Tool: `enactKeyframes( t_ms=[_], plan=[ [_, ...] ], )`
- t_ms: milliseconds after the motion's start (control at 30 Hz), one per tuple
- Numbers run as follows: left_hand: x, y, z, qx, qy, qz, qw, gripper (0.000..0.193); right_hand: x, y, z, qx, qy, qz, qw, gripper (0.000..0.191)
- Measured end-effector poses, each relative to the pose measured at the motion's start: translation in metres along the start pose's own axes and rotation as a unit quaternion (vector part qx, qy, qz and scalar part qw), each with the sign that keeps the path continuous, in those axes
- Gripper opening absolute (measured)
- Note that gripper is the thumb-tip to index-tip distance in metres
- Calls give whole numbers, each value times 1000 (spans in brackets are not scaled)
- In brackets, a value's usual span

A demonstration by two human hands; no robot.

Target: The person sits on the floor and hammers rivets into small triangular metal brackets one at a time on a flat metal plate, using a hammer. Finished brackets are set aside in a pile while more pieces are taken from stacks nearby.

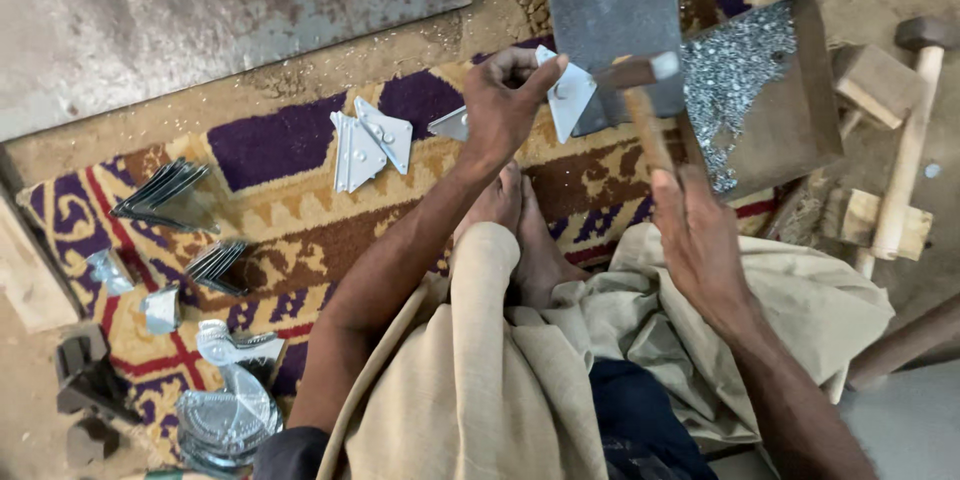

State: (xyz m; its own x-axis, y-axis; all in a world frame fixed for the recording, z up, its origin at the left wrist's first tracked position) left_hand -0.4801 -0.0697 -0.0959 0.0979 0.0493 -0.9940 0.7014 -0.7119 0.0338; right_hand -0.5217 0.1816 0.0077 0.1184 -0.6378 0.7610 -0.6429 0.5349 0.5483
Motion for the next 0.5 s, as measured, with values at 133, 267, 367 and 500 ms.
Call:
enactKeyframes(
  t_ms=[133,267,367,500],
  plan=[
    [6,2,-2,26,66,73,995,26,7,0,0,-25,50,-23,998,40],
    [8,2,0,16,49,90,995,26,-3,-1,2,-10,-9,-90,996,37],
    [10,-1,1,6,43,30,999,28,9,3,3,-106,151,-51,981,37],
    [11,-5,5,-3,59,-8,998,28,31,1,2,-107,316,-65,940,40]
  ],
)
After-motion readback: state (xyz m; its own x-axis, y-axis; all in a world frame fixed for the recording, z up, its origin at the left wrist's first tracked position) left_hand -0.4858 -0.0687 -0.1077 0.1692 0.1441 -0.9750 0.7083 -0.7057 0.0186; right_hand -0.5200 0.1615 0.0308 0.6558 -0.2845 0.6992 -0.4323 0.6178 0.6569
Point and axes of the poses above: each hand's wrist, its own z-axis towards the middle knuckle, its own y-axis out of the back of the hand, x = y × z, the point moved 4 cm from there along z, towards the middle knuckle, and after that the axes turned 8 degrees about z, right-handed, at the moved point
